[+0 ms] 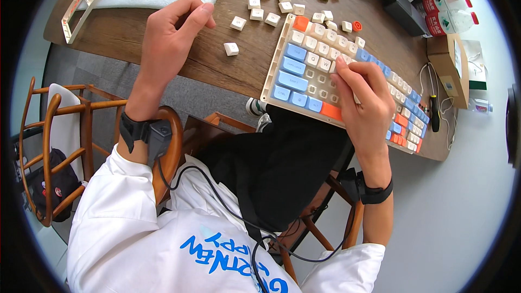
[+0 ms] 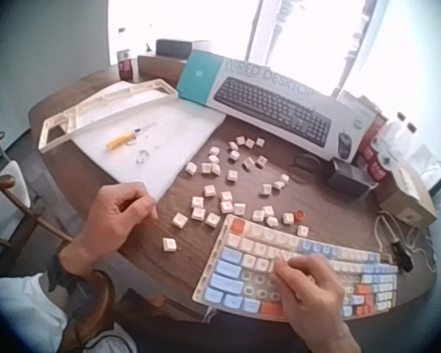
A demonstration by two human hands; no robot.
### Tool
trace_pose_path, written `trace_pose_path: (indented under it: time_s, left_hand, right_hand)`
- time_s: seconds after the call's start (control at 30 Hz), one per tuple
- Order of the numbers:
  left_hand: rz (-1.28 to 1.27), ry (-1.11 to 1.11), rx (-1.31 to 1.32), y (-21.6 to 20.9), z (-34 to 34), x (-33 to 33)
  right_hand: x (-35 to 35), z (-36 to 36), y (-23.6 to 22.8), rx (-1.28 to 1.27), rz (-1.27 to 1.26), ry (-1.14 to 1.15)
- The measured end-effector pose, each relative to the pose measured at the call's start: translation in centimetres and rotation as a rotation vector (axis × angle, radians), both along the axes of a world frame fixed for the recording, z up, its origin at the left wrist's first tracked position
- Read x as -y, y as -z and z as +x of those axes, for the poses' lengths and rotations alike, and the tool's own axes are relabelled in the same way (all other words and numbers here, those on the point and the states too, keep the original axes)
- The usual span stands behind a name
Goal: The person assembles a mechanical keyboard by placing keycaps onto the keyboard base. They pick up individual keycaps from the table and press them into place on the switches, working across the keyboard layout.
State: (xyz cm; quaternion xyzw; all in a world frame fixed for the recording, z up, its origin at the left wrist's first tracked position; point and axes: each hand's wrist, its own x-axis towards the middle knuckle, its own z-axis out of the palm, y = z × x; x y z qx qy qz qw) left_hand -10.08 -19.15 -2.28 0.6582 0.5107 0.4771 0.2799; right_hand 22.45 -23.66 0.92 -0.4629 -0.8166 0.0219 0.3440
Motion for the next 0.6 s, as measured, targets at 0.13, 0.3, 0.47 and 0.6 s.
trace_pose_path:
  time_s: [0.13,0.3,0.47,0.6]
  left_hand:
    - [0.019,0.011,-0.016,-0.03,-0.08,-0.10]
    - [0.003,0.009,-0.004,-0.01,-0.17,0.00]
    - [0.022,0.004,0.006,0.10,-0.02,-0.09]
    - [0.012,0.008,0.005,0.09,-0.04,0.01]
  right_hand:
    - [0.11,-0.05,0.00,0.009,0.013,0.017]
    - [0.21,-0.26,0.15,-0.008,0.020,0.022]
    - [0.07,-0.10,-0.22,0.005,-0.062,0.023]
    - [0.66,-0.48,-0.48,0.128,-0.007,0.005]
